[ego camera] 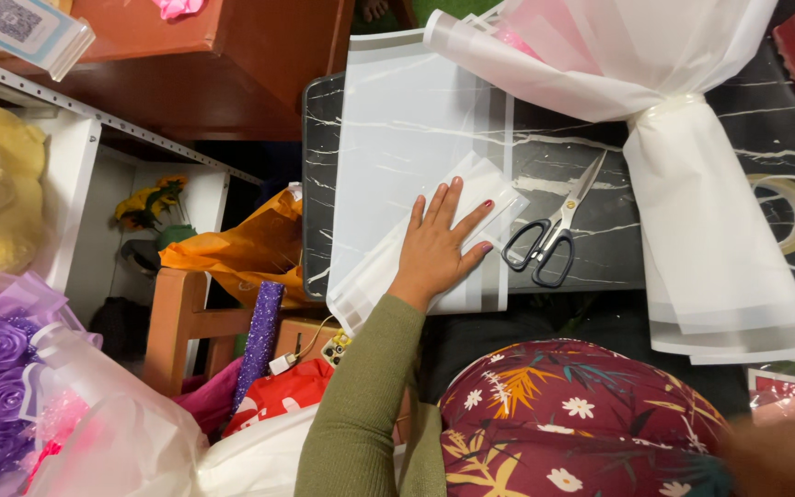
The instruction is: The person cuts a piece of white wrapping paper using shears and then applies pieces of adhesive tape by hand to secure the paper around a bouquet.
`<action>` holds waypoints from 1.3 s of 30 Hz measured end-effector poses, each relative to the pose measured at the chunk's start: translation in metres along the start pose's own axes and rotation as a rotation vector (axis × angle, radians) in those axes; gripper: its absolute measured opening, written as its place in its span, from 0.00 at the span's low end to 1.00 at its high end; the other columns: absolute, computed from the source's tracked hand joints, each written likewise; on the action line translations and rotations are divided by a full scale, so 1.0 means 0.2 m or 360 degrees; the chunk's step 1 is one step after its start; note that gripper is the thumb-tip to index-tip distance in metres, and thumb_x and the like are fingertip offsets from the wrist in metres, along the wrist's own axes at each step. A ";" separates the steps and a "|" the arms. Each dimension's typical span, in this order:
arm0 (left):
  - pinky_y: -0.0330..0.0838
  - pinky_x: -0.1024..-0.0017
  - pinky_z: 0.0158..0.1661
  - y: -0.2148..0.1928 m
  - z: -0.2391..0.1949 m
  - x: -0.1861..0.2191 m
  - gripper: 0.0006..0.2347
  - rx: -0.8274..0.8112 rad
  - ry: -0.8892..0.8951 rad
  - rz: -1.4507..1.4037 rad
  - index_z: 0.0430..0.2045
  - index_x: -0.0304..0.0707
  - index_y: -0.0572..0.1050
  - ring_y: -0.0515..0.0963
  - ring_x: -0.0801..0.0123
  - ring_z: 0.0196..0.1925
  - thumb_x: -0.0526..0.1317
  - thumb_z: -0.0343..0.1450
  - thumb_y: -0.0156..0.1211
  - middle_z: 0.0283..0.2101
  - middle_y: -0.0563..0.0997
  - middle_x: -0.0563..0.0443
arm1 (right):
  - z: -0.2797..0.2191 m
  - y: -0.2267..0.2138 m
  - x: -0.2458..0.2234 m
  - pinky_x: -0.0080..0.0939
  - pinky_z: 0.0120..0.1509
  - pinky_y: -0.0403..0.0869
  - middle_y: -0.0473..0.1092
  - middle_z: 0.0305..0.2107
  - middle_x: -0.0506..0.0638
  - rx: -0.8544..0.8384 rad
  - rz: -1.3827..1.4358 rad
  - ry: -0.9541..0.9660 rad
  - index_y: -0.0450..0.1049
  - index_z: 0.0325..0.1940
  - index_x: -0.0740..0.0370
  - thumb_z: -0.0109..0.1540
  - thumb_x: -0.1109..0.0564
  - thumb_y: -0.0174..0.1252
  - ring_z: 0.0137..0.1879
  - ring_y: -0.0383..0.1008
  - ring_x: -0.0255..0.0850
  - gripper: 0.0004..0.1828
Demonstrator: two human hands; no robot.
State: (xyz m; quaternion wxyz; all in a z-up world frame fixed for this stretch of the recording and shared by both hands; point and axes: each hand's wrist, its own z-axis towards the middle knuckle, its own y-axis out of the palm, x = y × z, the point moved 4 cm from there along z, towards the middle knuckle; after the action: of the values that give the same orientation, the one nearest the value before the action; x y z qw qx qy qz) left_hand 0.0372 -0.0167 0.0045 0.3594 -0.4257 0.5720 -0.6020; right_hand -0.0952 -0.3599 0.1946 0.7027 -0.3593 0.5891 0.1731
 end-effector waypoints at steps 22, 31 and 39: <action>0.37 0.51 0.70 -0.02 0.00 0.00 0.25 -0.0015 -0.0030 -0.0062 0.64 0.75 0.55 0.49 0.57 0.75 0.65 0.71 0.34 0.73 0.50 0.48 | 1.57 0.14 1.11 0.47 0.53 0.72 0.78 0.30 0.46 0.0377 -0.0598 0.0641 0.78 0.47 0.41 0.63 0.50 0.54 0.47 0.77 0.47 0.10; 0.37 0.52 0.70 -0.01 -0.01 -0.01 0.25 0.0001 -0.0029 -0.0071 0.64 0.76 0.55 0.49 0.58 0.75 0.66 0.70 0.35 0.73 0.50 0.49 | 1.59 0.14 1.11 0.50 0.53 0.72 0.78 0.31 0.48 0.0425 -0.0666 0.0579 0.71 0.62 0.40 0.61 0.53 0.58 0.45 0.76 0.51 0.24; 0.37 0.51 0.70 0.00 -0.01 -0.01 0.25 0.0029 -0.0024 -0.0071 0.64 0.75 0.55 0.49 0.58 0.75 0.66 0.70 0.35 0.73 0.50 0.49 | 1.61 0.14 1.10 0.53 0.52 0.72 0.77 0.31 0.48 0.0453 -0.0673 0.0603 0.65 0.58 0.46 0.60 0.53 0.57 0.44 0.76 0.51 0.22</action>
State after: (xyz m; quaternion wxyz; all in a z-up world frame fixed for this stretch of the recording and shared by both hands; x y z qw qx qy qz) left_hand 0.0369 -0.0135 0.0048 0.3540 -0.4397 0.5541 -0.6119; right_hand 0.1669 -0.1527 -0.0083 0.6441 -0.3978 0.6401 -0.1309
